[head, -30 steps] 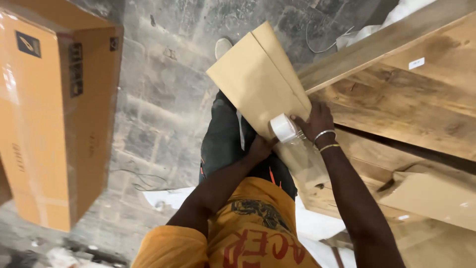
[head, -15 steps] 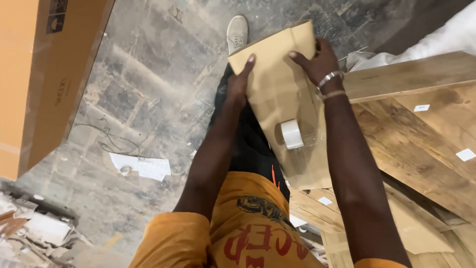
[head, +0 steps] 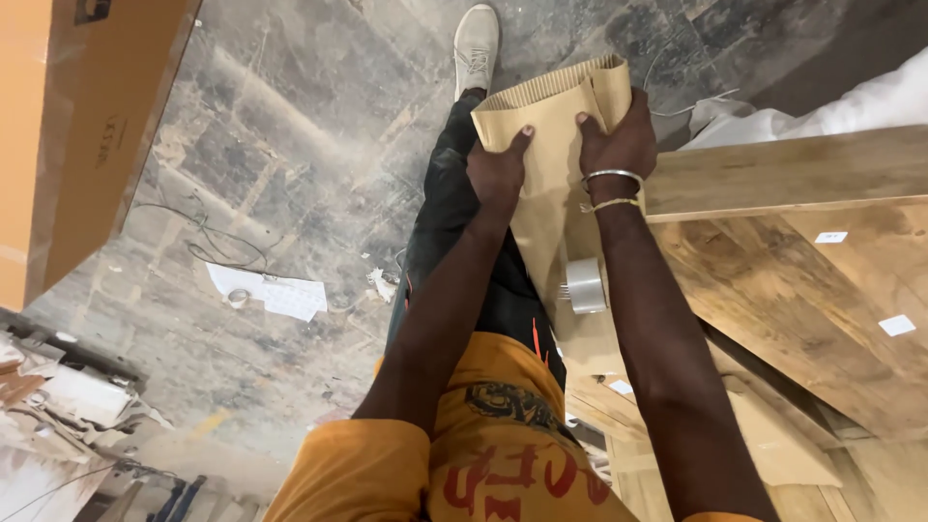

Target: The person places foam sheets over a wooden component and then wraps it in brown paper, securing the paper with clear tape.

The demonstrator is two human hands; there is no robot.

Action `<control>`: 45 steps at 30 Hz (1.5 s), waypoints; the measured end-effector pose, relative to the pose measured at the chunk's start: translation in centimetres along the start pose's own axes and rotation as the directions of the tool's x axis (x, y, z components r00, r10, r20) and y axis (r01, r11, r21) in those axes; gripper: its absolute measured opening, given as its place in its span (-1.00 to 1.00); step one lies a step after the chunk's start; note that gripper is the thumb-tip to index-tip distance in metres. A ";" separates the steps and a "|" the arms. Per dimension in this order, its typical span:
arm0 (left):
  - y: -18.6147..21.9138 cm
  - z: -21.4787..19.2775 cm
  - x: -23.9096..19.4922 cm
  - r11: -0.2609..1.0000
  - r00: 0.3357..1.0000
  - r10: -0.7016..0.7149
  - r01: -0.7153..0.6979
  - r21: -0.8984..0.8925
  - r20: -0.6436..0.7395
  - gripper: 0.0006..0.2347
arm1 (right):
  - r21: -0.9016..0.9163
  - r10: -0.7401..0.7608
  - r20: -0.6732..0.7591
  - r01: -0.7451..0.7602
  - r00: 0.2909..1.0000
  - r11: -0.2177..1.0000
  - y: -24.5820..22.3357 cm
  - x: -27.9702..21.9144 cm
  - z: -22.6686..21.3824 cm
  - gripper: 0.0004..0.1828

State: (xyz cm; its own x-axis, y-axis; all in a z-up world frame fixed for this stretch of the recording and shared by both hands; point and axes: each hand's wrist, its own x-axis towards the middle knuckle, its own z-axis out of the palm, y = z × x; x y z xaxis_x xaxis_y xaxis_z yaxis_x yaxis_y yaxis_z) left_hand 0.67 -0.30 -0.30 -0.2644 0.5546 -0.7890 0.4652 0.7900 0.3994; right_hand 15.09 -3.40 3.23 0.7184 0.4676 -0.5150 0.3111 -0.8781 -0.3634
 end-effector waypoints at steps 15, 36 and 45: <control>-1.7 0.5 -0.2 0.995 0.996 0.091 -0.091 0.034 -0.009 -0.56 | -0.192 -0.586 0.135 0.602 0.799 0.775 2.9 0.6 -1.0 -0.60; -3.8 1.3 0.4 0.907 0.914 0.375 -0.397 0.143 0.157 -0.46 | 0.018 -0.138 0.472 0.147 0.871 0.989 11.9 7.9 2.3 -0.13; -13.8 0.0 7.3 0.506 0.711 0.116 0.559 -0.657 0.694 -0.56 | 0.162 -0.005 0.574 -0.107 0.819 0.981 8.2 6.4 1.4 -0.38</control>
State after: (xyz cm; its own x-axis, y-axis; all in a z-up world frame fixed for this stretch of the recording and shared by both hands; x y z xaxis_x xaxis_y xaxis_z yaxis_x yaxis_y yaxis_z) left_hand -7.68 -7.13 -11.56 0.4522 0.3039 -0.8385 -0.4668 0.8818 0.0679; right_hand 21.37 -7.45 -4.13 0.2296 0.4456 -0.8653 0.1272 -0.8952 -0.4272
